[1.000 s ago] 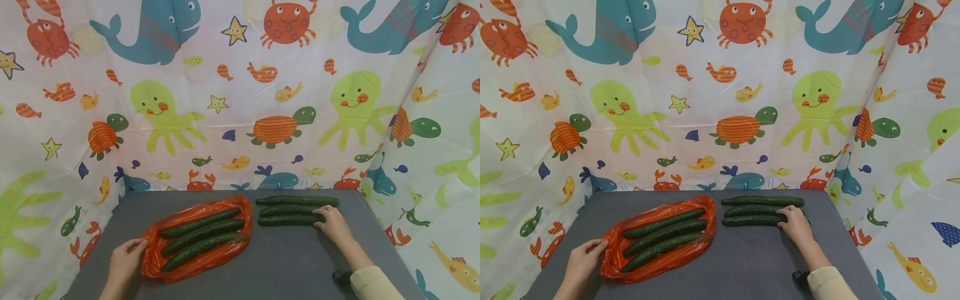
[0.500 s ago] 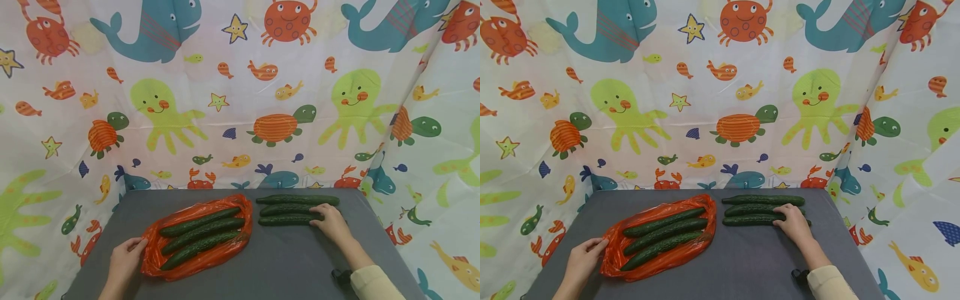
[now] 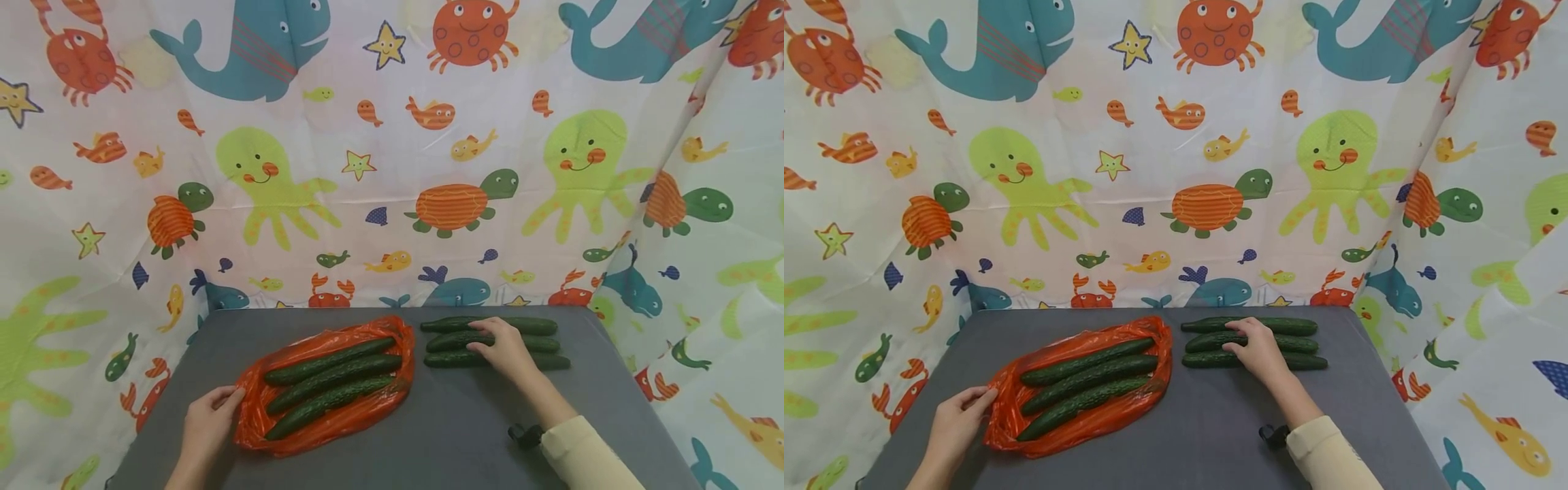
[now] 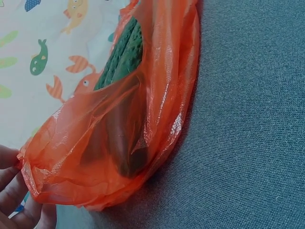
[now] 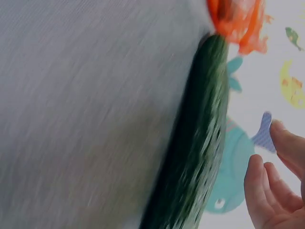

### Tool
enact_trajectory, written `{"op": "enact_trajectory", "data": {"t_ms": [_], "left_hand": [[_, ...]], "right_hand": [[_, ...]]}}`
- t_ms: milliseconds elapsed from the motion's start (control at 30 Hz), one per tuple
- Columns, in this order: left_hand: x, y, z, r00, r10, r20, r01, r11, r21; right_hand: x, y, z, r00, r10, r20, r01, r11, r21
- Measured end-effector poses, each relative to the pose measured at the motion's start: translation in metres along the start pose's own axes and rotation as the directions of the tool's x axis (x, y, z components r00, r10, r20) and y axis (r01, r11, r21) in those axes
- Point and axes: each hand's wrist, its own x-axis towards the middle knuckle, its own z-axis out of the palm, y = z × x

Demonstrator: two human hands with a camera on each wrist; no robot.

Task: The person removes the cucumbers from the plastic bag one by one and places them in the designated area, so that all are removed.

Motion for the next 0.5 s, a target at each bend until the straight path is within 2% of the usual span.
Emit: {"op": "enact_trajectory", "data": {"t_ms": [200,367,500], "left_hand": [[0.001,0.002,0.002,1.0,0.01,0.004,-0.01,1.0,-0.018],[0.0,0.0,0.003,1.0,0.013,0.007,-0.012,1.0,-0.008],[0.0,-0.003,0.003,1.0,0.006,0.006,-0.006,1.0,-0.003]], "right_hand": [[0.006,-0.028,0.017,0.999,-0.021,0.039,0.016,0.992,0.125],[0.01,-0.053,0.037,0.999,-0.046,0.03,0.039,0.982,0.186],[0.012,-0.079,0.057,0.996,-0.03,0.088,-0.002,0.939,0.345]]}}
